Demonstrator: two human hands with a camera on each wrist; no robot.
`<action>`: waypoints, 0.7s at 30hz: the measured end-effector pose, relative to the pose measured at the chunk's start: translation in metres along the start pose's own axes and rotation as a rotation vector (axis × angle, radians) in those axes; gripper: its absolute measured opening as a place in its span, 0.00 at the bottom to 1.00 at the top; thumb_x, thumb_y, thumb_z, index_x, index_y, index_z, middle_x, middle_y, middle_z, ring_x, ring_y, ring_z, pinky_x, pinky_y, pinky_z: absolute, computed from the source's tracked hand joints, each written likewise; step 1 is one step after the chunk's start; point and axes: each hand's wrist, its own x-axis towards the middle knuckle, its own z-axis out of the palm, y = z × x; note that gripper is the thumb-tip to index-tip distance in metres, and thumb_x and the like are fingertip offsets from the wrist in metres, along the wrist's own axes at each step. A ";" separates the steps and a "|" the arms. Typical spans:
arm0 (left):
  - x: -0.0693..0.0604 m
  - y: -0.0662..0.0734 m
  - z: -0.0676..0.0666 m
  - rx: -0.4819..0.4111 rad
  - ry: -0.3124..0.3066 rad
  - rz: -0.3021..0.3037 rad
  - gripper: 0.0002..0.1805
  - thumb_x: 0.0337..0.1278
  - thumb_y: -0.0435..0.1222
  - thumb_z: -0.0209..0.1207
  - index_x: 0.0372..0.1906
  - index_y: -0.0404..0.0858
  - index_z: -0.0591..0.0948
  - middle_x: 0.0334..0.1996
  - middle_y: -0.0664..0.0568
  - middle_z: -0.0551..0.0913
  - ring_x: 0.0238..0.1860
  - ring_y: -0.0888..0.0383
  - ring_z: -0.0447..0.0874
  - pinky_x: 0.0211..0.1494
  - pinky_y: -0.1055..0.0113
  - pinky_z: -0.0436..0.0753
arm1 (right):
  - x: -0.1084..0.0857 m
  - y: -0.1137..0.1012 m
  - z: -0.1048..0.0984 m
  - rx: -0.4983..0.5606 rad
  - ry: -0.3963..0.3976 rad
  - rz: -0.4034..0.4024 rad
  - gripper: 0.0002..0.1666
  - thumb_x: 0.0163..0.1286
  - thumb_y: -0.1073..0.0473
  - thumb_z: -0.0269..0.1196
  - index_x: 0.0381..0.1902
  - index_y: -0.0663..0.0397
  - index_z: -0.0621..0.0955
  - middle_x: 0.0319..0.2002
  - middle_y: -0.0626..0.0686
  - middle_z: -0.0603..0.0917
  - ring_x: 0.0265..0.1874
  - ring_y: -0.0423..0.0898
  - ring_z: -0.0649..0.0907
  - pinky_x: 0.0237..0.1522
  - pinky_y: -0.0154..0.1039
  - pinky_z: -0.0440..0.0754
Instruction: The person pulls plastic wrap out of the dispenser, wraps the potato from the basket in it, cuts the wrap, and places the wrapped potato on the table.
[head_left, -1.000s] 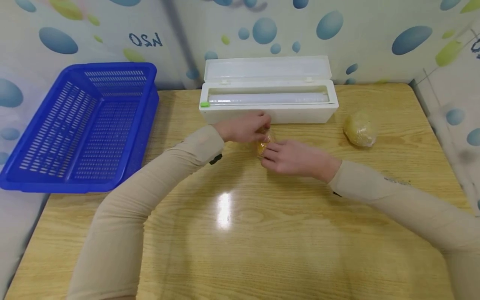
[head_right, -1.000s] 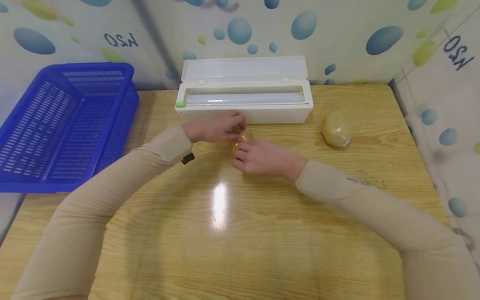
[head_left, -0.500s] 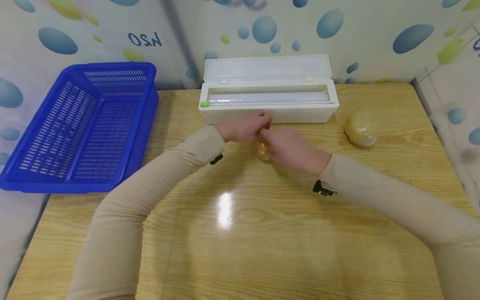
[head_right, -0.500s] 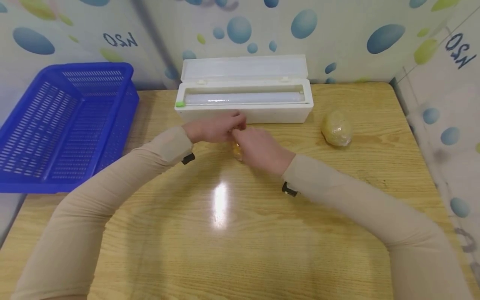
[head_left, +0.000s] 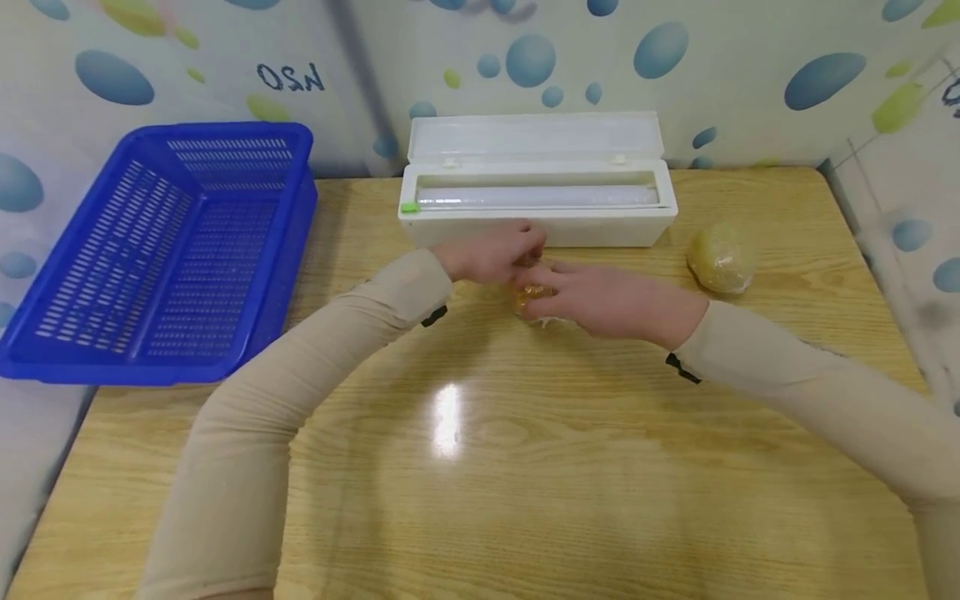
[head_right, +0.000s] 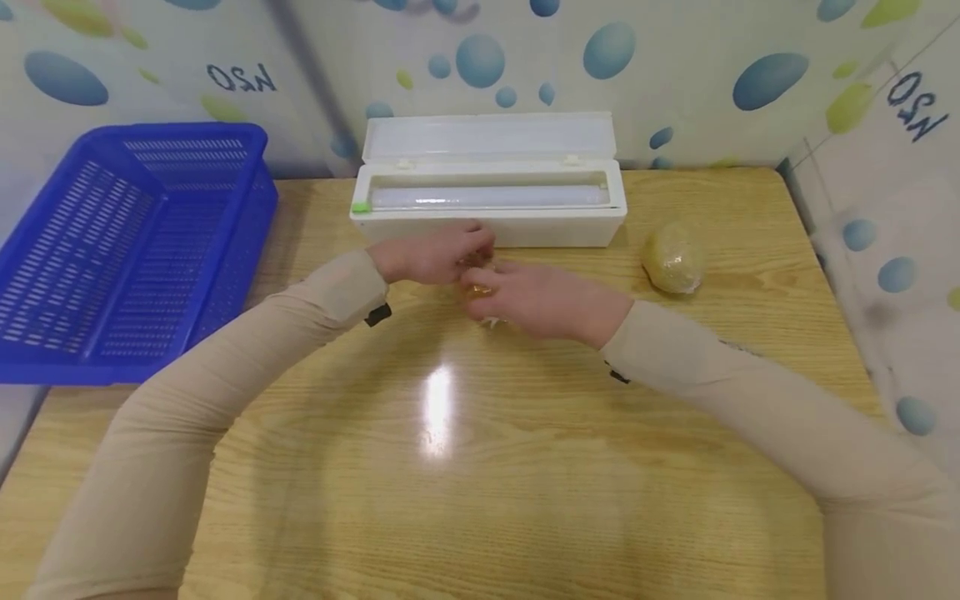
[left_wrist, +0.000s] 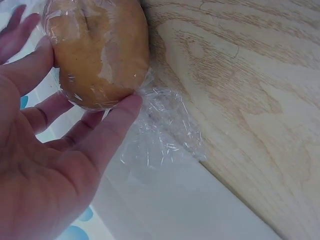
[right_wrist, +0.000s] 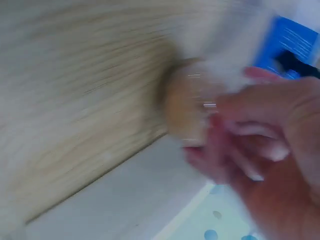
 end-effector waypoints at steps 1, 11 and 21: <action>0.000 0.000 0.000 0.001 -0.006 -0.001 0.10 0.70 0.36 0.53 0.48 0.35 0.71 0.46 0.45 0.69 0.45 0.53 0.67 0.51 0.63 0.70 | 0.001 0.001 0.004 -0.108 0.024 -0.027 0.28 0.58 0.81 0.60 0.51 0.50 0.80 0.60 0.56 0.70 0.48 0.53 0.77 0.33 0.39 0.78; -0.001 0.000 -0.002 0.007 0.001 0.027 0.11 0.69 0.36 0.54 0.48 0.33 0.71 0.47 0.43 0.69 0.47 0.52 0.67 0.52 0.62 0.70 | 0.003 0.014 0.017 -0.077 0.169 -0.121 0.10 0.62 0.64 0.67 0.40 0.58 0.79 0.42 0.53 0.80 0.45 0.49 0.78 0.43 0.44 0.79; -0.004 -0.001 0.000 0.038 0.032 0.026 0.10 0.69 0.37 0.54 0.46 0.34 0.71 0.44 0.44 0.70 0.43 0.53 0.68 0.49 0.62 0.71 | 0.007 0.022 0.026 0.329 0.271 0.120 0.03 0.67 0.68 0.62 0.37 0.57 0.78 0.31 0.47 0.79 0.30 0.41 0.76 0.34 0.40 0.76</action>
